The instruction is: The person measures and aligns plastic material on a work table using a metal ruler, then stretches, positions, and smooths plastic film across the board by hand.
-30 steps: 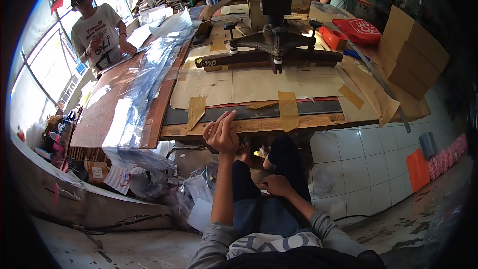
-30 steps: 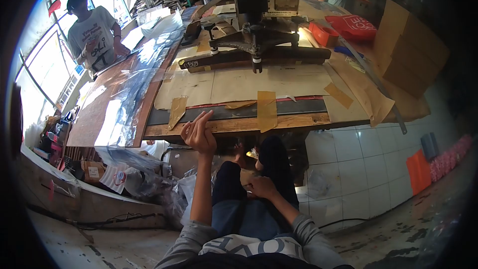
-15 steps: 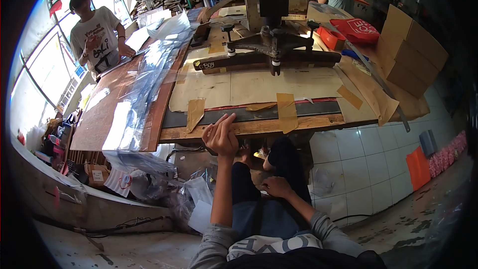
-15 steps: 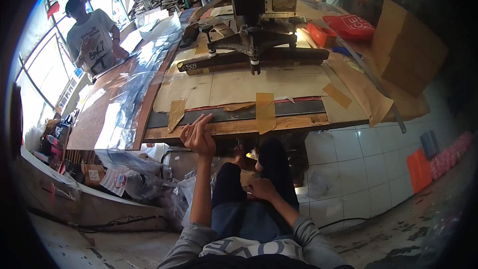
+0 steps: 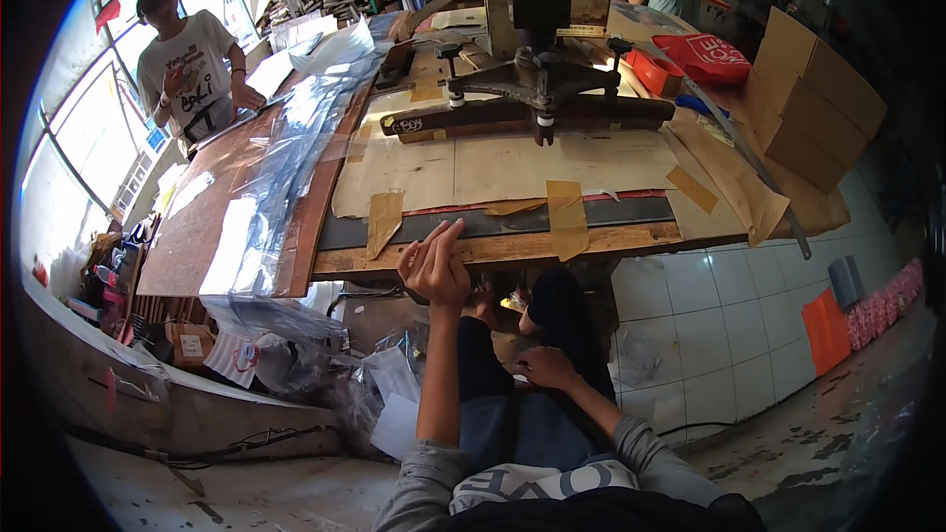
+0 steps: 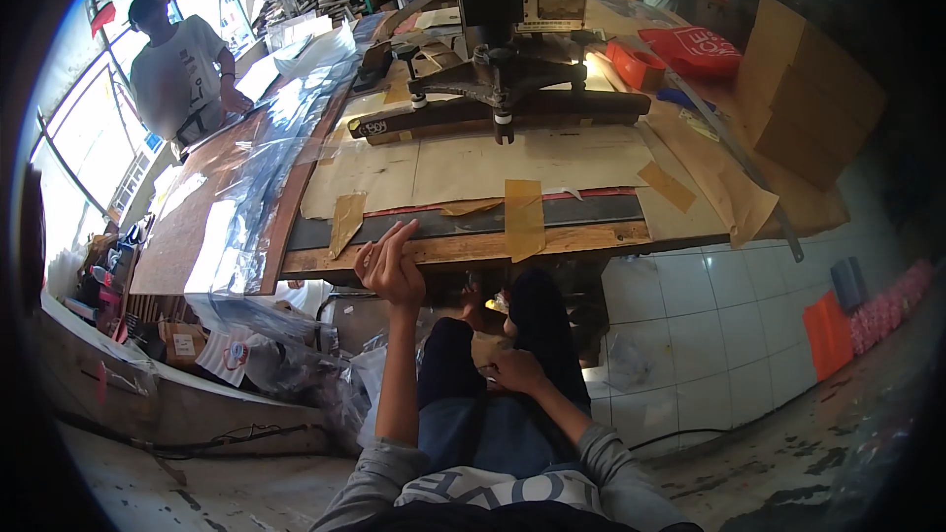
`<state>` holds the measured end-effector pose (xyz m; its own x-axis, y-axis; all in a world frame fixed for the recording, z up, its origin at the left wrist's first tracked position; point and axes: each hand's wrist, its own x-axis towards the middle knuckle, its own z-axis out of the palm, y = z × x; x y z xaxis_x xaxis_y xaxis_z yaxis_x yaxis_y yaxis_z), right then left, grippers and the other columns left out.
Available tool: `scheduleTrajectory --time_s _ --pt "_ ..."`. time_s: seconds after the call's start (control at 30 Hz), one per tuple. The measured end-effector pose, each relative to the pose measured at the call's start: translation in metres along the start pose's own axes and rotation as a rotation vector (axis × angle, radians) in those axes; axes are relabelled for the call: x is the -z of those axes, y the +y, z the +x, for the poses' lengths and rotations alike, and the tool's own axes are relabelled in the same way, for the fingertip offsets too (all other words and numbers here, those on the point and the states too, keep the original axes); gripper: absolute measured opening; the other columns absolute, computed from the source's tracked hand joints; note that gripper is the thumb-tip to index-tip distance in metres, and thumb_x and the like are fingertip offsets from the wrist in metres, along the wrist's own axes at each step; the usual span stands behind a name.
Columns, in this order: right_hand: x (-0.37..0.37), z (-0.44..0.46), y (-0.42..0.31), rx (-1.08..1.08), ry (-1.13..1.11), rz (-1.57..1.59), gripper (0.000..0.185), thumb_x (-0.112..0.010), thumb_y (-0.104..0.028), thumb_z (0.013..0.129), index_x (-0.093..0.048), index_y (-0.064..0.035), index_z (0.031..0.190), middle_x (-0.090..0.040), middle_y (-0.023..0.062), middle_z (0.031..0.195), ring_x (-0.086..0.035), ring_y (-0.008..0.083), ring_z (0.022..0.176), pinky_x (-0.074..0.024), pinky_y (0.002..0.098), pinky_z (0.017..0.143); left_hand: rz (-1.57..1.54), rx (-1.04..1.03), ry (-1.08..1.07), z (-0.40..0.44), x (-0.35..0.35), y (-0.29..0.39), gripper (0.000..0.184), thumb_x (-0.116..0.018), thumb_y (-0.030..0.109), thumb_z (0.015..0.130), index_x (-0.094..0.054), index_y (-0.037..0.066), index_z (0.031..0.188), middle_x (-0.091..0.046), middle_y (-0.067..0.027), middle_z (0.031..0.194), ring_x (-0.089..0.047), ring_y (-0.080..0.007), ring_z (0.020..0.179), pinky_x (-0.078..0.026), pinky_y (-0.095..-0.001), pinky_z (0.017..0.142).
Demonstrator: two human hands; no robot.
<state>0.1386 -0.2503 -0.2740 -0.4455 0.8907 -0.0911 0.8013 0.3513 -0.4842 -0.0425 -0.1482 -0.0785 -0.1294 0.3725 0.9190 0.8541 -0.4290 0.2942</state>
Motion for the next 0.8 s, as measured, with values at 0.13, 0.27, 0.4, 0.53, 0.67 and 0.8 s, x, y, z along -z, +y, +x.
scheduleTrajectory --time_s 0.13,0.27,0.4,0.53,0.67,0.8 --pt "-0.004 0.002 0.004 0.014 0.011 0.0 0.025 -0.058 -0.035 0.085 -0.069 -0.0131 0.087 -0.068 0.0072 0.086 -0.066 0.0276 0.081 -0.0533 0.041 0.071 0.004 -0.006 0.008 0.001 0.0 0.001 0.037 -0.044 0.007 0.075 -0.073 0.014 0.097 -0.073 -0.005 0.091 -0.068 -0.0125 0.087 -0.032 -0.0271 0.095" --pt "-0.003 0.001 0.003 0.024 0.023 0.013 0.027 -0.058 -0.037 0.086 -0.069 -0.0127 0.087 -0.068 0.0082 0.085 -0.066 0.0282 0.081 -0.0532 0.0417 0.07 -0.003 -0.007 0.02 0.0 -0.001 0.0 0.036 -0.045 0.007 0.075 -0.073 0.014 0.097 -0.073 -0.0049 0.091 -0.067 -0.0123 0.086 -0.032 -0.027 0.095" --pt "0.002 0.0 -0.001 0.034 0.031 0.046 0.027 -0.058 -0.037 0.086 -0.069 -0.0127 0.087 -0.068 0.0091 0.085 -0.066 0.0287 0.081 -0.0531 0.0423 0.07 0.012 -0.012 0.014 0.0 -0.001 -0.001 0.035 -0.045 0.009 0.077 -0.073 0.015 0.098 -0.073 -0.0033 0.092 -0.067 -0.011 0.087 -0.032 -0.0263 0.095" --pt "0.003 -0.001 -0.002 0.029 0.027 0.048 0.026 -0.058 -0.036 0.085 -0.069 -0.0129 0.088 -0.068 0.0096 0.085 -0.066 0.029 0.08 -0.0531 0.0426 0.069 0.034 -0.021 0.013 0.0 -0.001 -0.002 0.033 -0.046 0.011 0.081 -0.073 0.017 0.099 -0.073 -0.0003 0.092 -0.068 -0.0086 0.088 -0.032 -0.0253 0.095" --pt "0.0 0.0 0.001 0.036 0.023 0.026 0.025 -0.058 -0.035 0.085 -0.069 -0.0129 0.088 -0.068 0.0096 0.086 -0.066 0.0291 0.08 -0.0529 0.0424 0.07 0.029 -0.022 0.014 0.0 -0.001 -0.002 0.034 -0.045 0.01 0.08 -0.073 0.016 0.099 -0.073 0.0 0.092 -0.068 -0.0086 0.089 -0.032 -0.0255 0.095" --pt "0.0 -0.001 0.001 0.045 0.027 0.024 0.023 -0.058 -0.033 0.085 -0.069 -0.013 0.088 -0.068 0.0092 0.086 -0.066 0.029 0.081 -0.0528 0.0419 0.07 -0.001 -0.007 0.016 0.0 -0.001 0.0 0.037 -0.044 0.009 0.076 -0.073 0.015 0.097 -0.073 -0.005 0.091 -0.067 -0.0125 0.086 -0.032 -0.0272 0.095"
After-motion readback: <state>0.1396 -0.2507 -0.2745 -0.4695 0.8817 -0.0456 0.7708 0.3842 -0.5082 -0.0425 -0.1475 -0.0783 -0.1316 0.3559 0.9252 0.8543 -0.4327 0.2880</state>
